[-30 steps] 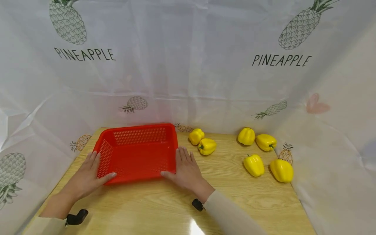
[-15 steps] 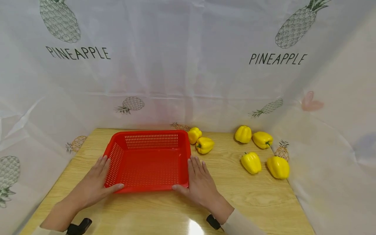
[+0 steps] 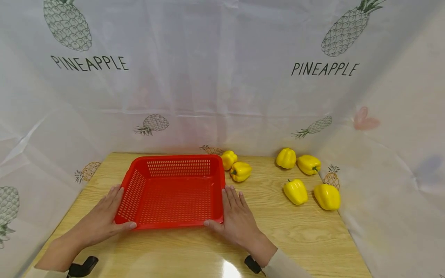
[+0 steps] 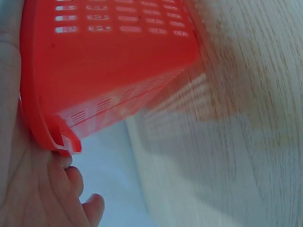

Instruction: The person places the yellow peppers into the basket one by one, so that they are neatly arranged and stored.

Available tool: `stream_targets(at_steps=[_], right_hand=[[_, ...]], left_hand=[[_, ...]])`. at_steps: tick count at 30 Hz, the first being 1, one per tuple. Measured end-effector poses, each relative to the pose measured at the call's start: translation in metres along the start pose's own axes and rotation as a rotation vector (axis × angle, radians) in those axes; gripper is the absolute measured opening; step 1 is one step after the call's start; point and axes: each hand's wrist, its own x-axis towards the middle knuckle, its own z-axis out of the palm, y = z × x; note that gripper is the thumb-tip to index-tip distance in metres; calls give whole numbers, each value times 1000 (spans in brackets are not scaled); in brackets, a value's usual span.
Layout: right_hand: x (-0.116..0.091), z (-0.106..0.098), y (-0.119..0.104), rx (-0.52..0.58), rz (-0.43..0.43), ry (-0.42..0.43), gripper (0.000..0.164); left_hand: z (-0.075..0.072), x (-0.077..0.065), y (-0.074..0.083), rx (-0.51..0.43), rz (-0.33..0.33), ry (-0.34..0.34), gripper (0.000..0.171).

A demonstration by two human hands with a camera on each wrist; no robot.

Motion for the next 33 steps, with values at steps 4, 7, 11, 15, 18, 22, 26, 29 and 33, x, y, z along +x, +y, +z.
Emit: stream_targets(at_steps=[4, 7, 11, 15, 18, 22, 26, 29, 33], right_hand=[[1, -1, 3, -9, -4, -35, 111], [1, -5, 8, 3, -22, -59, 109], [-1, -11, 21, 38, -76, -43, 100], [-3, -18, 45, 10, -131, 32, 92], [-4, -25, 69, -56, -165, 93, 90], [-7, -37, 109, -209, -233, 146, 92], [-14, -54, 151, -362, -298, 162, 95], [-19, -68, 178, -444, -335, 155, 96], [-29, -81, 210, -521, -358, 105, 99]], left_hand=[[1, 0, -2, -17, 5, -3, 130], [2, 0, -2, -16, 9, -5, 130], [2, 0, -2, -9, 3, -4, 130], [2, 0, -2, -2, -3, -3, 131], [1, 1, -1, 3, -2, -2, 132], [0, 2, 1, 1, 4, -3, 131], [0, 3, 2, 1, 2, -11, 130], [0, 3, 3, 5, 0, -13, 130], [0, 2, 2, 7, 0, -14, 130]])
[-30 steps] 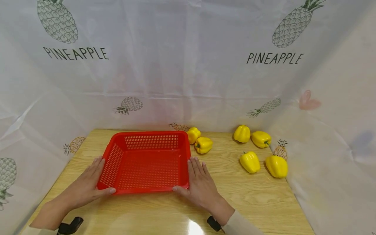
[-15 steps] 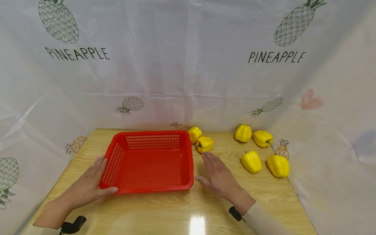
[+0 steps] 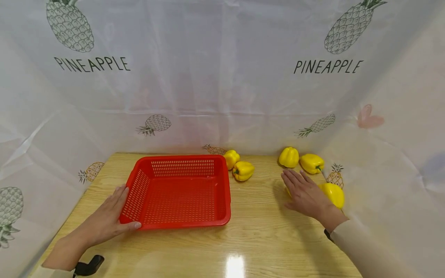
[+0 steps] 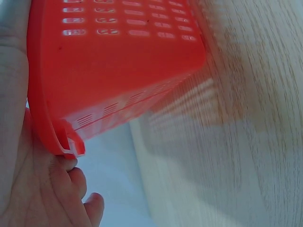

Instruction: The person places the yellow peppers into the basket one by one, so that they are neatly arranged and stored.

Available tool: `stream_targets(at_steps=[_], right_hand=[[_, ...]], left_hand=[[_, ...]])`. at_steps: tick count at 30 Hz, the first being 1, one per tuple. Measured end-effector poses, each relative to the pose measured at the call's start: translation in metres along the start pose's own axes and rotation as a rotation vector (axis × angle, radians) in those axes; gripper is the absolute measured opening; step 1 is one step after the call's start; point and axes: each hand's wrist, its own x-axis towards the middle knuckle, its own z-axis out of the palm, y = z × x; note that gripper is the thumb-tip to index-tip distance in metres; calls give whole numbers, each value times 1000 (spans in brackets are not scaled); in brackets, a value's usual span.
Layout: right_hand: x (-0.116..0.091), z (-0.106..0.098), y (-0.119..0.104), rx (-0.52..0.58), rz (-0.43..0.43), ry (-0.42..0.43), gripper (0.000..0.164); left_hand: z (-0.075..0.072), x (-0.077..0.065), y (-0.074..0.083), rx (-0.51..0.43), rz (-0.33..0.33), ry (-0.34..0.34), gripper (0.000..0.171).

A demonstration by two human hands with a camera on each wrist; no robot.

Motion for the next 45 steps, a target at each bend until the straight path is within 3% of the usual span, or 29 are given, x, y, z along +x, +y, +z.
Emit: stream_targets(at_steps=[8, 18, 22, 28, 30, 35, 40, 45], right_hand=[[-26, 15, 35, -100, -42, -111, 117], [-27, 28, 41, -170, -89, -193, 123], [-25, 33, 41, -189, -104, -185, 118], [-24, 39, 40, -193, -103, -172, 97], [-24, 40, 40, -203, -99, -178, 98], [-23, 42, 38, -137, -20, -150, 105], [-16, 47, 32, 18, 123, -45, 112], [-9, 53, 26, 100, 180, 41, 112]], left_hand=[[1, -1, -1, 11, 0, 7, 131], [1, 0, 2, 21, -1, 12, 132], [2, 1, 2, 15, -4, 14, 133], [3, 0, 0, 0, -9, 9, 134], [3, 0, -1, -2, -13, 7, 134], [3, 0, 1, 6, -19, 10, 134], [2, -1, 1, 3, -17, 12, 133], [2, -2, 4, -1, -10, 16, 132]])
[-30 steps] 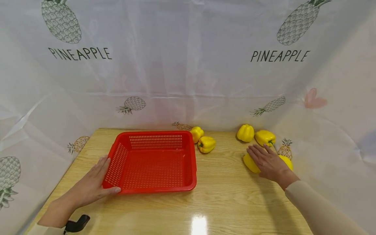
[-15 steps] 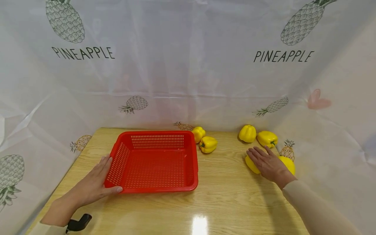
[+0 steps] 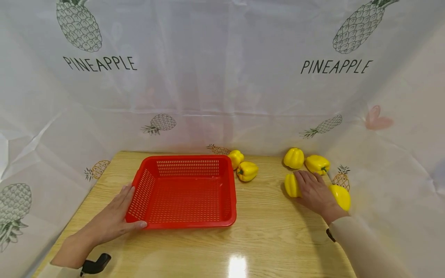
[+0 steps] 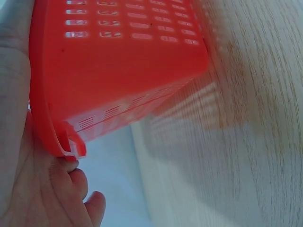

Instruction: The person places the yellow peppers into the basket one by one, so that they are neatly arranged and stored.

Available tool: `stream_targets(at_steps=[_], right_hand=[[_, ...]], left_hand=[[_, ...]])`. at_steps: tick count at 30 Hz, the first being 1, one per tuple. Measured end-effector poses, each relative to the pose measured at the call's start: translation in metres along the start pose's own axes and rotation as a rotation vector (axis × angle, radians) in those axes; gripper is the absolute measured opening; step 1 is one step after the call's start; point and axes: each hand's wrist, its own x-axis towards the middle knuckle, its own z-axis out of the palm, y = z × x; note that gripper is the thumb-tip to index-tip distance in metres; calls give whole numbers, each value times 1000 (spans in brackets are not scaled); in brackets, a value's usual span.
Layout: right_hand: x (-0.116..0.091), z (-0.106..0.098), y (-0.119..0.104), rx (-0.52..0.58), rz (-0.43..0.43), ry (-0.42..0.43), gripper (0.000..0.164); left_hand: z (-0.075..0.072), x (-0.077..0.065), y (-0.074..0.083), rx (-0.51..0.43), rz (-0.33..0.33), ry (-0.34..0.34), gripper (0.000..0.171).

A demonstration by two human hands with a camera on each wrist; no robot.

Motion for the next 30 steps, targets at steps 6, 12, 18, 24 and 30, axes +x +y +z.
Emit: stream_targets(at_steps=[6, 12, 18, 24, 30], right_hand=[[12, 1, -12, 48, 11, 57, 109], [26, 1, -23, 87, 9, 125, 100], [37, 2, -32, 77, -1, 182, 106], [44, 2, -36, 85, -28, 191, 96], [52, -2, -40, 107, -27, 185, 96]], left_hand=[[1, 0, 1, -8, -5, -10, 132], [0, 0, 3, 7, 3, 1, 131], [0, -1, 4, 11, 6, 2, 131], [-2, -1, 4, 20, 17, 0, 130], [-5, 5, 2, 55, 50, 2, 129]])
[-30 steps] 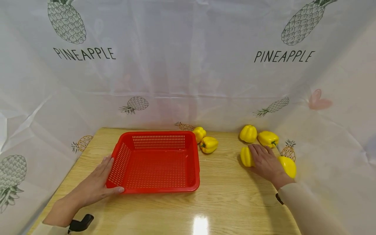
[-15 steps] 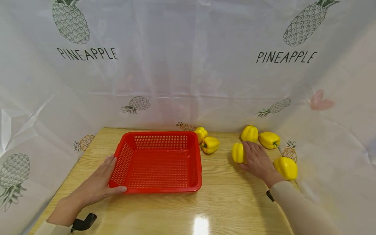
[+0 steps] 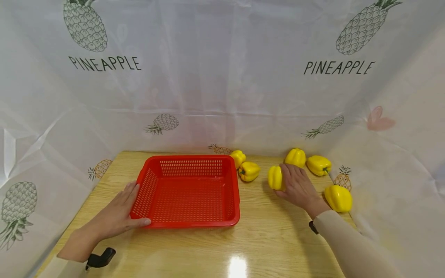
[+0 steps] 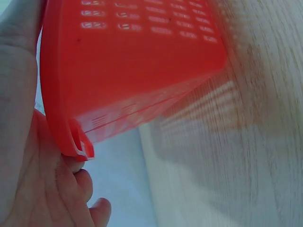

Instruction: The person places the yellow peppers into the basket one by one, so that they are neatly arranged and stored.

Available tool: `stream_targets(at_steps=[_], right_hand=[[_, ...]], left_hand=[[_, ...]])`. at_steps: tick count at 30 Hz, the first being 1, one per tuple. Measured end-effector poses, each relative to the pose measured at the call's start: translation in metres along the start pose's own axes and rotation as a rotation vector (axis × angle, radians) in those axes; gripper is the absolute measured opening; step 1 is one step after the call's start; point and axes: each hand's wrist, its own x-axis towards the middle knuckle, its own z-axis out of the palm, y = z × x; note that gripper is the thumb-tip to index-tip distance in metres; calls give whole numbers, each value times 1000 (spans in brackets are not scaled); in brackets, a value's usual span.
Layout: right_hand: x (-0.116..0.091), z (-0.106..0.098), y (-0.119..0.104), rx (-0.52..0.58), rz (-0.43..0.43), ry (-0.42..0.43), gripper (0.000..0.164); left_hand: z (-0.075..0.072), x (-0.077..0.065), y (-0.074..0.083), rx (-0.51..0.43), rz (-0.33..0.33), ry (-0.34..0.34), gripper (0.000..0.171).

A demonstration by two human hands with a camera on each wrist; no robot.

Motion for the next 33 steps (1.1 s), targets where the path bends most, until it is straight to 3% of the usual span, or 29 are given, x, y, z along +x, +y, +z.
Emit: stream_targets(at_steps=[20, 28, 33], right_hand=[[32, -7, -19, -23, -13, 17, 101], [41, -10, -22, -33, -31, 44, 96], [53, -16, -29, -14, -6, 2, 94]], left_hand=[[-5, 4, -1, 14, 29, -33, 135], [-6, 3, -2, 42, 26, -36, 133], [-5, 3, -1, 40, 30, -34, 133]])
